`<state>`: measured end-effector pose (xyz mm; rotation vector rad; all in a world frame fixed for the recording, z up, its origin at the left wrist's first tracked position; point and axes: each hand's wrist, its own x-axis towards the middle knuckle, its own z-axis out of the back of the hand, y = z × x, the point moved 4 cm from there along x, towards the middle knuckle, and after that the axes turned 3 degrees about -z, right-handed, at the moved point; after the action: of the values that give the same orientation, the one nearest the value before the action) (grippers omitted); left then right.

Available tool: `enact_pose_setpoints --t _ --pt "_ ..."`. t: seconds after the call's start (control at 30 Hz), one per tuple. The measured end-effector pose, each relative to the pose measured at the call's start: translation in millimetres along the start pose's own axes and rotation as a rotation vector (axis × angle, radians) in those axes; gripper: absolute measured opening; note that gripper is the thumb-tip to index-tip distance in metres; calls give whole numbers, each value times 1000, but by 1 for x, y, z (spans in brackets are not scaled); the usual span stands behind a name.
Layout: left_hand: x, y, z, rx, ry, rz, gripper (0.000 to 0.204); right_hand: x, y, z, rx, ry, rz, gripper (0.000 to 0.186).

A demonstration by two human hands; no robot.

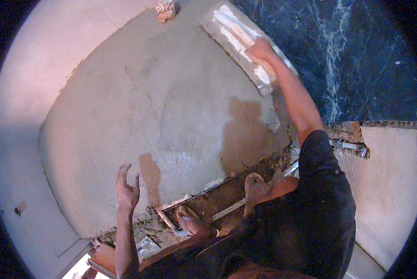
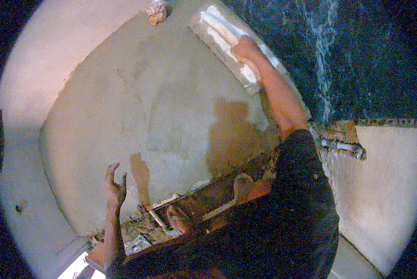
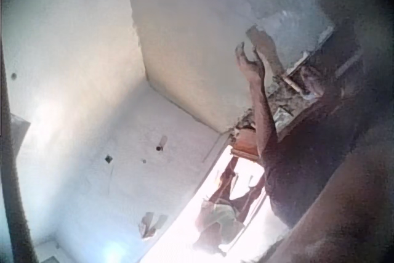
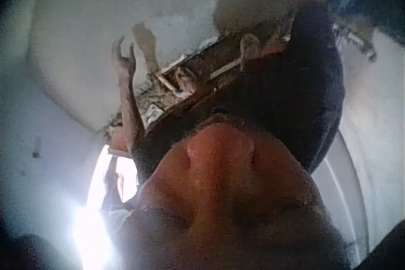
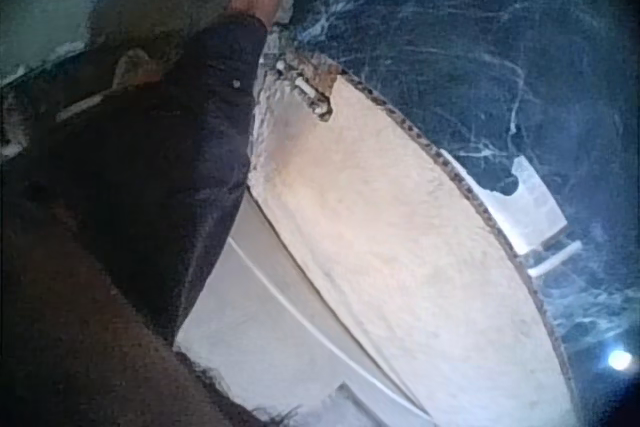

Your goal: The person applies wet plaster to a floor area using a hand trowel and a smoothing board, spreading the material evenly over the surface.

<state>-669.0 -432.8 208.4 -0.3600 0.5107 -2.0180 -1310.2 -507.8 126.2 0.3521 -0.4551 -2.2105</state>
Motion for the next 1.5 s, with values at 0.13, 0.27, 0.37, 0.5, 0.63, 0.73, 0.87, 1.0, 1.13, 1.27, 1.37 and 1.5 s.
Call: enact_pose_setpoints --t 0.13,0.27,0.37,0.5,0.63,0.73,0.87,1.0,1.13,1.27,1.37,1.5 --pt "13 1 3 81 -11 -121 42 -63 -29 -5 277 8 -190 55" --pt "32 -8 5 85 8 -125 43 -172 -44 -30 757 52 -518 31" --pt "47 -15 11 54 21 -145 43 -253 -43 -57 1131 -2 -659 24" --pt "59 -17 18 83 18 -221 43 -310 -37 -86 1412 -118 -862 16" --pt "52 -3 27 93 31 -155 41 -297 -13 -104 1518 -157 -993 15" --pt "34 14 37 86 15 -74 38 -255 18 -119 1930 -118 -936 16" --pt "5 48 38 -75 -44 168 35 -176 34 -138 1521 -357 -881 15" --pt "-15 76 31 -228 -117 380 35 -109 59 -165 1572 -181 -615 12" --pt "-26 82 34 -328 -163 447 36 -33 91 -170 1681 -136 -411 12" --pt "-49 77 55 -299 -229 521 37 38 119 -182 1916 90 -570 10" --pt "-72 70 75 -230 -283 552 39 88 136 -184 1876 181 -592 9" --pt "-94 63 91 -167 -334 586 40 114 145 -174 1703 151 -491 11"
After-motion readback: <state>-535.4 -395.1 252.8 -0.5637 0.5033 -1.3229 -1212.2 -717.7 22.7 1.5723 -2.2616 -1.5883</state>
